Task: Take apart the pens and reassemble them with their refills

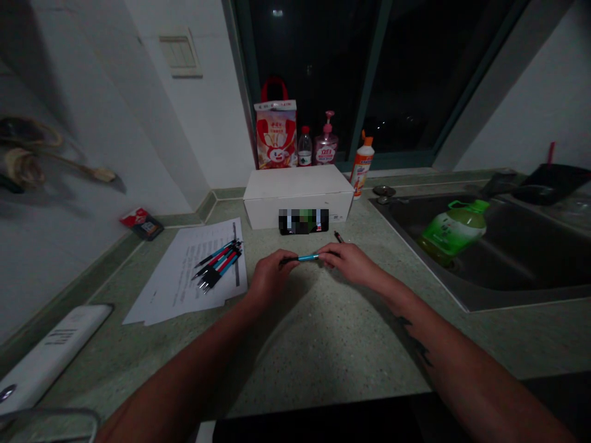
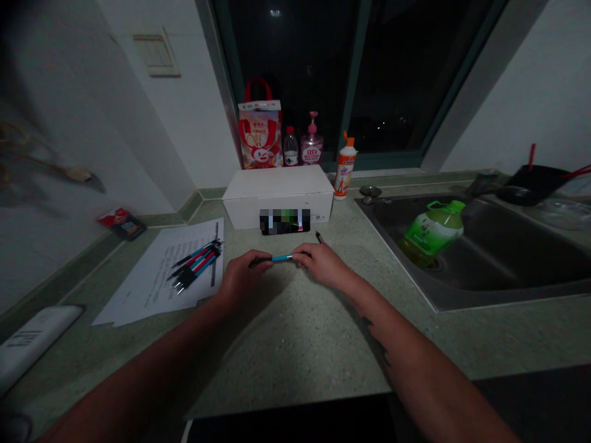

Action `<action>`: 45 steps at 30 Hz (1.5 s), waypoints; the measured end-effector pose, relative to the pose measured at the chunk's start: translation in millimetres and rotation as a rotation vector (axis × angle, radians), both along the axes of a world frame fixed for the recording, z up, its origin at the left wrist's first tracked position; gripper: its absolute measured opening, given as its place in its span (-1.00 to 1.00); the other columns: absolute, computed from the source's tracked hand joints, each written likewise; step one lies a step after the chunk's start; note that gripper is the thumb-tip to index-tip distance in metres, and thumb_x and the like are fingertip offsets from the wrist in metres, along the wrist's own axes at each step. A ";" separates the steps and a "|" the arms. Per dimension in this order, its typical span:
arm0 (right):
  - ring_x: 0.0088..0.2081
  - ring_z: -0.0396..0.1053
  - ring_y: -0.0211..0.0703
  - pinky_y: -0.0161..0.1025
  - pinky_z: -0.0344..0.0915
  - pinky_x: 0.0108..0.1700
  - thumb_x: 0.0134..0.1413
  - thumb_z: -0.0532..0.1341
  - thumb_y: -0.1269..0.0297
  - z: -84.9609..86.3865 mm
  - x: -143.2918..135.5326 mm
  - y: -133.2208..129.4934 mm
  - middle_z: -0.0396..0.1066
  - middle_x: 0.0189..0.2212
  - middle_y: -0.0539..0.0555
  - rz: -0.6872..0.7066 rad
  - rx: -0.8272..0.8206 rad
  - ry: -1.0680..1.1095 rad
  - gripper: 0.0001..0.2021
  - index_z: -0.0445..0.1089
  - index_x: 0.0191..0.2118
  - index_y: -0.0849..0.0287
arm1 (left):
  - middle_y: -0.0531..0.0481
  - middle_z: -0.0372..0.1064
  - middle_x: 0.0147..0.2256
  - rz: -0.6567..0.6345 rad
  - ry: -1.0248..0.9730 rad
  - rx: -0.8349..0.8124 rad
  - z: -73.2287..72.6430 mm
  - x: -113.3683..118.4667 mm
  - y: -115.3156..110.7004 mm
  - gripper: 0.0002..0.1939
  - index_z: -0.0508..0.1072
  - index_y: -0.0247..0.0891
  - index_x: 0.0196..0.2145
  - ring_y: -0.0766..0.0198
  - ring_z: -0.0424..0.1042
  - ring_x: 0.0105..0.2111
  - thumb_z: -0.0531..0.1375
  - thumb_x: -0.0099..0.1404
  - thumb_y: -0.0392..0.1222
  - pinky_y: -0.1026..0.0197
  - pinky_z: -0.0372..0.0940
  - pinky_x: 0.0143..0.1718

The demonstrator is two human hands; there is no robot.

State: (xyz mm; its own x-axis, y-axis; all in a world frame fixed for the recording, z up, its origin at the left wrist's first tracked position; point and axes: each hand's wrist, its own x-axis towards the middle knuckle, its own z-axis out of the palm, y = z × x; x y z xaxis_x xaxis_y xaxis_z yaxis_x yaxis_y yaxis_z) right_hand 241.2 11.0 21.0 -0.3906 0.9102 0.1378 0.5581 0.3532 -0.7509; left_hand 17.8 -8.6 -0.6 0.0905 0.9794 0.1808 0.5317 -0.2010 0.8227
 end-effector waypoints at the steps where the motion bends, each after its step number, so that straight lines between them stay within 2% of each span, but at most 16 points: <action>1: -0.39 0.39 -0.20 -0.29 0.25 -0.30 0.23 0.15 0.30 -0.1 0.1 -0.1 0.49 -0.45 0.02 0.003 -0.005 -0.005 -0.81 0.53 -0.22 0.20 | -0.03 0.55 -0.33 -0.008 -0.018 -0.035 1.1 -0.8 0.8 -0.84 0.55 -0.23 -0.24 0.21 0.49 -0.33 0.24 0.22 -0.18 0.19 0.34 -0.23; 4: -0.39 0.39 -0.20 -0.29 0.26 -0.30 0.23 0.15 0.30 1.7 0.3 -1.6 0.49 -0.43 0.03 -0.016 -0.005 -0.001 -0.80 0.53 -0.19 0.19 | -0.01 0.53 -0.41 -0.058 -0.061 -0.117 4.6 -2.7 2.7 -0.81 0.55 -0.27 -0.30 0.25 0.44 -0.45 0.19 0.24 -0.12 0.22 0.31 -0.34; 9: -0.27 0.42 -0.17 -0.25 0.29 -0.19 0.23 0.19 0.33 6.0 2.2 -2.8 0.53 -0.29 0.06 -0.031 0.073 -0.007 -0.83 0.53 -0.15 0.14 | 0.03 0.39 -0.61 -0.116 -0.049 -0.149 8.4 -4.3 3.4 -0.55 0.53 -0.27 -0.39 0.26 0.37 -0.55 -0.01 0.36 0.06 0.21 0.29 -0.38; 12: -0.14 0.42 -0.15 -0.24 0.29 -0.11 0.20 0.23 0.34 2.5 1.5 -1.3 0.52 -0.16 0.08 0.012 0.118 0.004 -0.83 0.51 -0.11 0.12 | 0.03 0.41 -0.57 -0.101 -0.017 -0.123 7.9 -3.6 2.7 -0.61 0.52 -0.25 -0.42 0.24 0.39 -0.50 0.06 0.32 0.06 0.20 0.28 -0.35; 14: -0.20 0.43 -0.17 -0.26 0.28 -0.15 0.25 0.19 0.29 -2.4 -0.6 -0.4 0.53 -0.23 0.06 0.052 0.073 -0.013 -0.84 0.51 -0.15 0.13 | 0.01 0.47 -0.48 -0.106 -0.035 -0.091 5.6 -2.4 2.6 -0.72 0.54 -0.25 -0.38 0.23 0.43 -0.42 0.14 0.27 -0.02 0.20 0.30 -0.30; 17: -0.41 0.38 -0.21 -0.29 0.24 -0.29 0.34 0.08 0.23 -9.5 -4.6 0.2 0.45 -0.50 0.01 0.047 -0.020 -0.103 -0.67 0.50 -0.38 0.18 | -0.01 0.54 -0.32 -0.117 -0.103 -0.048 0.7 -0.4 3.1 -0.82 0.54 -0.23 -0.28 0.21 0.47 -0.29 0.22 0.20 -0.13 0.19 0.32 -0.19; 19: -0.41 0.38 -0.20 -0.29 0.23 -0.29 0.32 0.10 0.25 -11.9 -6.6 0.2 0.45 -0.50 0.02 0.027 -0.010 -0.108 -0.69 0.48 -0.42 0.17 | -0.02 0.55 -0.29 -0.106 -0.116 -0.045 -1.1 0.3 3.3 -0.84 0.53 -0.24 -0.28 0.21 0.48 -0.26 0.24 0.18 -0.16 0.19 0.31 -0.16; 23: -0.21 0.42 -0.16 -0.29 0.27 -0.16 0.17 0.26 0.32 -12.7 -7.5 -0.4 0.51 -0.26 0.06 0.026 0.063 0.004 -0.93 0.49 -0.26 0.14 | 0.00 0.51 -0.43 -0.070 -0.009 -0.094 1.4 0.5 2.2 -0.76 0.52 -0.24 -0.40 0.22 0.45 -0.37 0.17 0.27 -0.05 0.20 0.27 -0.26; 25: -0.22 0.42 -0.17 -0.28 0.27 -0.16 0.17 0.25 0.30 -13.3 -7.3 -1.1 0.51 -0.27 0.05 0.052 0.047 0.012 -0.92 0.49 -0.24 0.13 | 0.00 0.47 -0.48 -0.057 0.052 -0.094 3.8 0.6 1.1 -0.66 0.49 -0.24 -0.49 0.22 0.41 -0.41 0.12 0.31 0.00 0.21 0.23 -0.31; 30: -0.42 0.36 -0.20 -0.26 0.24 -0.27 0.34 0.06 0.24 -13.8 -8.9 -3.2 0.43 -0.52 0.02 0.083 -0.004 -0.070 -0.64 0.44 -0.47 0.14 | 0.03 0.39 -0.58 -0.050 0.108 -0.084 5.7 1.1 -1.5 -0.54 0.46 -0.23 -0.55 0.24 0.35 -0.50 0.05 0.33 0.10 0.21 0.17 -0.38; 34: -0.24 0.42 -0.15 -0.24 0.27 -0.16 0.22 0.21 0.28 -13.1 -10.3 -3.4 0.51 -0.29 0.06 0.061 0.083 -0.019 -0.87 0.50 -0.29 0.13 | 0.06 0.30 -0.67 -0.029 0.112 -0.148 4.7 0.7 -1.2 -0.45 0.48 -0.24 -0.54 0.25 0.31 -0.58 -0.02 0.35 0.19 0.21 0.16 -0.42; 36: -0.17 0.42 -0.12 -0.22 0.27 -0.12 0.14 0.29 0.28 -15.2 -10.4 -2.9 0.52 -0.20 0.09 0.070 0.084 -0.021 -0.88 0.51 -0.19 0.12 | 0.06 0.32 -0.65 -0.025 0.126 -0.140 4.4 0.2 -0.2 -0.47 0.48 -0.24 -0.54 0.25 0.31 -0.57 0.01 0.34 0.18 0.21 0.16 -0.41; 38: -0.22 0.43 -0.11 -0.21 0.27 -0.15 0.19 0.25 0.23 -18.3 -10.4 -2.3 0.53 -0.25 0.09 0.112 0.027 -0.055 -0.86 0.53 -0.22 0.13 | 0.04 0.36 -0.61 -0.029 0.142 -0.105 3.9 -0.1 0.8 -0.52 0.47 -0.24 -0.55 0.24 0.33 -0.52 0.05 0.31 0.15 0.22 0.16 -0.38; 41: -0.35 0.42 -0.14 -0.22 0.26 -0.22 0.32 0.10 0.23 -21.4 -11.0 -2.2 0.51 -0.42 0.06 0.156 -0.046 -0.101 -0.71 0.53 -0.35 0.15 | 0.03 0.38 -0.59 -0.044 0.151 -0.085 2.8 0.4 1.3 -0.52 0.45 -0.24 -0.56 0.24 0.34 -0.51 0.05 0.31 0.15 0.21 0.15 -0.37; 43: -0.31 0.42 -0.14 -0.23 0.26 -0.21 0.27 0.17 0.28 -21.2 -11.7 -2.7 0.51 -0.39 0.07 0.120 0.014 -0.082 -0.79 0.52 -0.34 0.15 | 0.04 0.34 -0.63 -0.039 0.153 -0.108 2.4 1.1 0.7 -0.48 0.45 -0.23 -0.56 0.24 0.33 -0.54 0.01 0.33 0.17 0.21 0.15 -0.38; 45: -0.21 0.43 -0.12 -0.23 0.26 -0.16 0.16 0.28 0.32 -19.7 -12.6 -3.7 0.53 -0.27 0.10 0.075 0.104 -0.044 -0.93 0.52 -0.27 0.15 | 0.05 0.31 -0.66 -0.028 0.151 -0.134 2.6 1.9 -0.2 -0.44 0.45 -0.23 -0.57 0.24 0.32 -0.57 -0.03 0.35 0.19 0.21 0.15 -0.40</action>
State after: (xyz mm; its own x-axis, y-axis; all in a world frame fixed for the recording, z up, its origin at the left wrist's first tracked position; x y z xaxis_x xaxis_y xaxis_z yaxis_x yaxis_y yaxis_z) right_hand 228.6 7.3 1.3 -0.4651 0.8597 0.2111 0.5583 0.4699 -0.6837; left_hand 19.7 -8.9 2.0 0.1340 0.9905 0.0316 0.6471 -0.1117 0.7542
